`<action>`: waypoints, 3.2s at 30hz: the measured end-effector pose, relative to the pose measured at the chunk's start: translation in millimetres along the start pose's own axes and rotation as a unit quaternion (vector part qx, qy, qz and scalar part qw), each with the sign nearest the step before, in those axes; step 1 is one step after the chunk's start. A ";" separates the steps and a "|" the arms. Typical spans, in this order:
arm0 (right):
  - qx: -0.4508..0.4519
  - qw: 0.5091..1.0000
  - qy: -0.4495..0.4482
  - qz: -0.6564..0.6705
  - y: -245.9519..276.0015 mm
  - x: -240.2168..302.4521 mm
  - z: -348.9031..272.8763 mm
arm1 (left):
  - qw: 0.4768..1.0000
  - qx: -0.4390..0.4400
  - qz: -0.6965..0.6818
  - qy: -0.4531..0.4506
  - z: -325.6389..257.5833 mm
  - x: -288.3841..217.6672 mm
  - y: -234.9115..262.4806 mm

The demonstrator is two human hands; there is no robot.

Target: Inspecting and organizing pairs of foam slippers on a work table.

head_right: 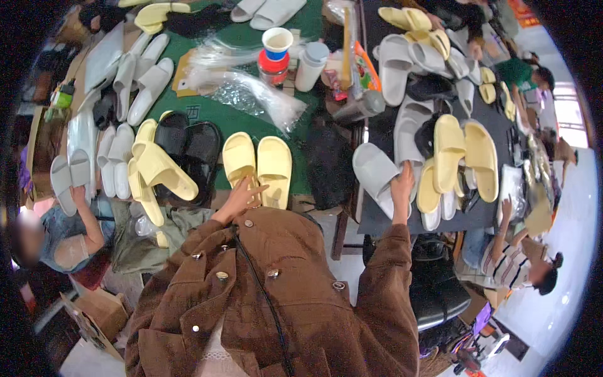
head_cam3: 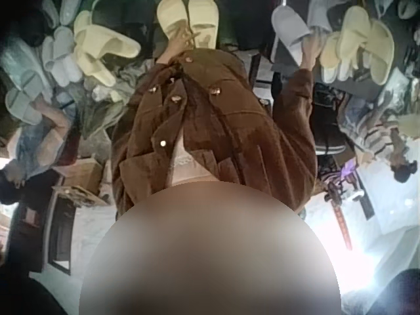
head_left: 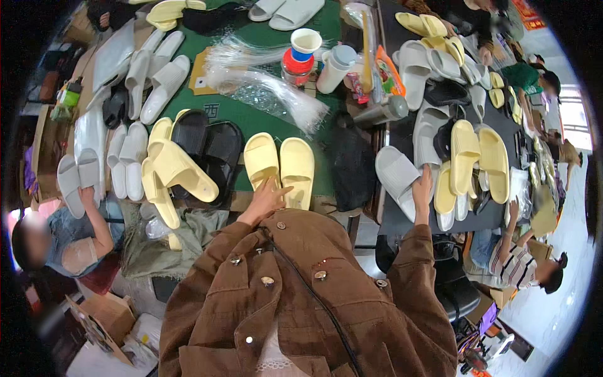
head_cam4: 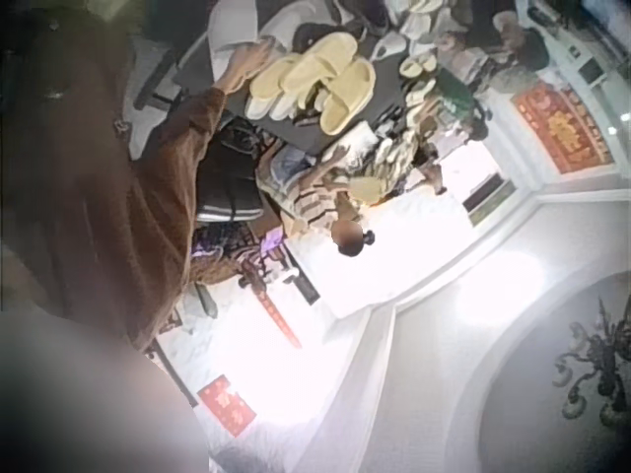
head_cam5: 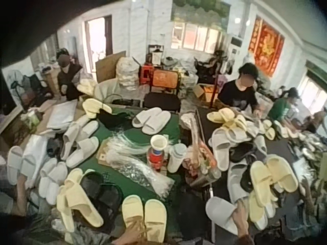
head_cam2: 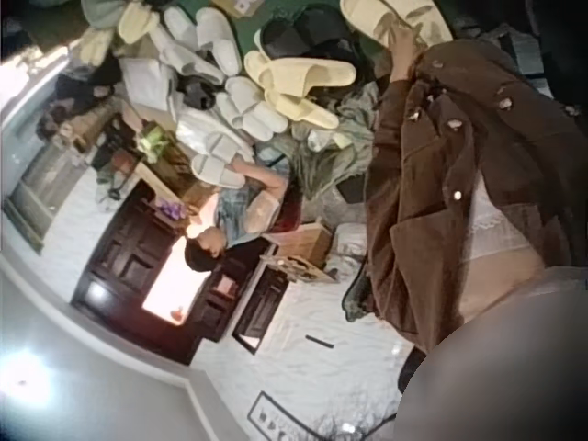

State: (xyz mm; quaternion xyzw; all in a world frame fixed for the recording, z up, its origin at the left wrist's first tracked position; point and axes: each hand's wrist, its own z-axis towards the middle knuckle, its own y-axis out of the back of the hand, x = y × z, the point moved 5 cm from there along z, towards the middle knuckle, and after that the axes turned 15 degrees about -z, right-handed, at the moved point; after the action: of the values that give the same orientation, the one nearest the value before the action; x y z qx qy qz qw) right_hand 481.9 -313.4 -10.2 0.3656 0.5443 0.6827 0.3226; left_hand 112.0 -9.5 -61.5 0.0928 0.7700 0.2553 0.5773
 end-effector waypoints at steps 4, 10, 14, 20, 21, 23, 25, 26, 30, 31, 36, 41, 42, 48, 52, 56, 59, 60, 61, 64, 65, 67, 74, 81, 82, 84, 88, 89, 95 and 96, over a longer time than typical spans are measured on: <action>0.082 0.990 -0.054 -0.099 -23.9 -13.4 22.1 | 0.988 0.074 0.102 0.088 9.9 12.6 -17.3; -0.039 0.974 -0.087 0.204 -1.1 1.2 14.4 | 0.987 0.010 0.114 0.111 20.1 31.1 -27.7; -0.052 0.931 -0.157 0.326 8.2 0.0 -4.7 | 0.985 -0.098 0.136 0.050 15.1 22.7 -18.0; 0.028 0.995 -0.094 -0.021 -0.4 0.6 -27.9 | 0.971 -0.224 0.058 -0.060 8.8 -29.2 23.2; 0.068 0.994 -0.090 -0.003 -5.1 1.2 -26.0 | 0.968 -0.243 0.013 -0.058 4.8 -38.6 30.3; 0.077 0.991 -0.109 -0.005 -7.8 2.0 -28.7 | 0.965 -0.259 0.035 -0.035 0.6 -52.5 45.2; 0.070 0.991 -0.115 0.000 -9.2 3.5 -29.1 | 0.946 -0.309 0.097 -0.014 -5.0 -61.0 60.0; 0.046 0.991 -0.122 0.015 -8.5 3.1 -30.1 | 0.944 -0.314 0.099 -0.014 -7.4 -61.6 64.4; 0.011 0.995 -0.097 0.007 -13.7 -0.2 -32.5 | 0.926 -0.340 0.141 0.084 -21.4 -34.6 72.6; 0.019 0.989 -0.123 0.082 -18.3 -4.0 -33.8 | 0.915 -0.357 0.172 0.081 -25.1 -26.6 74.9; 0.002 0.996 -0.084 0.020 -19.4 -3.8 -33.8 | 0.921 -0.304 0.232 0.072 -38.3 5.4 80.7; 0.015 0.995 -0.093 0.011 -15.6 0.8 -35.3 | 0.900 -0.426 0.092 -0.016 -58.3 -28.7 125.8; -0.004 0.997 -0.075 -0.008 -13.5 3.4 -35.2 | 0.889 -0.455 0.053 -0.027 -64.1 -38.2 138.0; -0.016 0.997 -0.079 0.007 -17.3 1.3 -35.4 | 0.771 -0.604 0.183 0.079 -141.1 -31.6 247.1; -0.001 0.998 -0.058 -0.013 -19.7 -5.6 -33.4 | 0.781 -0.578 0.201 0.124 -176.5 43.8 338.2; 0.023 0.997 -0.059 0.033 -23.2 -13.9 -31.4 | 0.785 -0.544 0.241 0.175 -192.0 101.4 377.5; 0.025 0.997 -0.053 0.046 -26.9 -16.9 -32.9 | 0.770 -0.585 0.225 0.117 -198.6 107.1 363.6; 0.018 0.996 -0.055 0.064 -28.0 -18.0 -33.8 | 0.753 -0.617 0.206 0.096 -200.0 105.8 353.3; 0.019 0.998 -0.048 0.046 -29.6 -18.2 -34.2 | 0.748 -0.623 0.212 0.092 -201.6 103.6 338.3; 0.018 0.998 -0.059 0.007 -33.8 -22.2 -34.8 | 0.687 -0.712 0.048 0.134 -210.6 115.7 282.2; 0.011 0.998 -0.060 0.000 -34.2 -23.3 -34.3 | 0.664 -0.729 -0.038 0.162 -211.0 125.6 261.7; 0.004 0.998 -0.060 -0.009 -34.7 -25.2 -33.5 | 0.625 -0.745 -0.143 0.185 -205.8 143.1 234.1; -0.001 0.999 -0.048 0.013 -33.1 -23.6 -32.7 | 0.619 -0.726 0.086 0.287 -190.2 132.8 237.5; -0.021 0.998 -0.053 -0.013 -26.1 -10.9 -35.9 | 0.530 -0.800 -0.247 0.136 -180.4 131.9 213.4; -0.018 0.998 -0.056 -0.022 -25.2 -9.3 -36.0 | 0.553 -0.776 -0.292 0.087 -173.9 132.3 210.6; -0.027 0.999 -0.045 0.004 -22.3 -5.3 -35.8 | 0.641 -0.736 -0.138 0.166 -170.8 126.1 213.0; -0.019 0.998 -0.058 0.008 -22.1 -1.8 -35.7 | 0.563 -0.777 -0.156 0.235 -168.9 128.6 206.3; -0.026 0.997 -0.064 0.016 -21.3 -1.5 -35.4 | 0.578 -0.766 -0.186 0.209 -163.3 127.7 203.1; -0.004 0.997 -0.072 0.017 -16.8 4.0 -35.0 | 0.564 -0.777 -0.254 0.116 -146.6 115.5 212.7; -0.020 0.997 -0.055 0.048 -14.5 7.5 -35.0 | 0.569 -0.781 -0.235 0.104 -146.6 108.7 218.1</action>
State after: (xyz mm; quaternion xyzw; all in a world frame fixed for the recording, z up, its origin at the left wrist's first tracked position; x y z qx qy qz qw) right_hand 448.8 -322.0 -28.2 0.4215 0.4938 0.6872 0.3260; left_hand -92.8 182.0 -14.1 -0.6057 0.3207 0.6208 0.3807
